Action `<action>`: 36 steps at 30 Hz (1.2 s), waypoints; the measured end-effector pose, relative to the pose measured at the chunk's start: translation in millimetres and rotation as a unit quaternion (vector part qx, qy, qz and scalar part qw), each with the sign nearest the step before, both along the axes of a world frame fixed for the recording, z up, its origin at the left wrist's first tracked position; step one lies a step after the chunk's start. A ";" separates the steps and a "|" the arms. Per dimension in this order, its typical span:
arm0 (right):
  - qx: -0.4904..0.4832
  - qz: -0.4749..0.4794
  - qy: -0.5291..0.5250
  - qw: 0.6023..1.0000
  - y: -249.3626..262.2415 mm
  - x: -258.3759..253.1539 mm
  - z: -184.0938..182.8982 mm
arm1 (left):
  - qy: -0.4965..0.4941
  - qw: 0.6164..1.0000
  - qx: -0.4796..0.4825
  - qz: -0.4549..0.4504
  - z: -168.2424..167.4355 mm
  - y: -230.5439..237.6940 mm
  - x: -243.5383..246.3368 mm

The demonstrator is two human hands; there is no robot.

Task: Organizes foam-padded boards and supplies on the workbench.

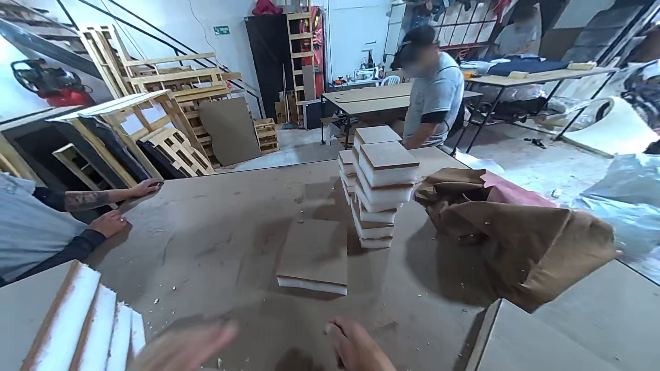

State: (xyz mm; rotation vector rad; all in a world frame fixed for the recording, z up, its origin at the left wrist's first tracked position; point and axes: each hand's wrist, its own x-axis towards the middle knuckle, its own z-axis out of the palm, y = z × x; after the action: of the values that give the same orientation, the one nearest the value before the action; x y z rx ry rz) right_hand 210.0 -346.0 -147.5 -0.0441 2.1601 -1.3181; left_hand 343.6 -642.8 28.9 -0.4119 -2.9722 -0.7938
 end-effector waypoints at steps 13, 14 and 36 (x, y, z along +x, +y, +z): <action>-0.071 -0.092 0.000 0.993 -37.1 -92.2 8.2 | -0.095 0.985 0.001 0.142 -179.8 32.3 -363.4; -0.078 -0.099 -0.011 0.992 -24.9 -76.4 0.4 | -0.117 0.984 0.005 0.137 -181.9 28.8 -375.1; -0.107 -0.287 0.060 0.950 16.5 -88.3 -39.4 | -0.274 0.844 0.205 0.414 -210.8 61.6 -323.4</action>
State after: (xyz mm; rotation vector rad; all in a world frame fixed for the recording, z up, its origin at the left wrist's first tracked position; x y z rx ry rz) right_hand 121.8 -329.5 -186.9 0.4638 2.2065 -1.9126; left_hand 20.2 -581.1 -182.0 1.2140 -2.7652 -1.4924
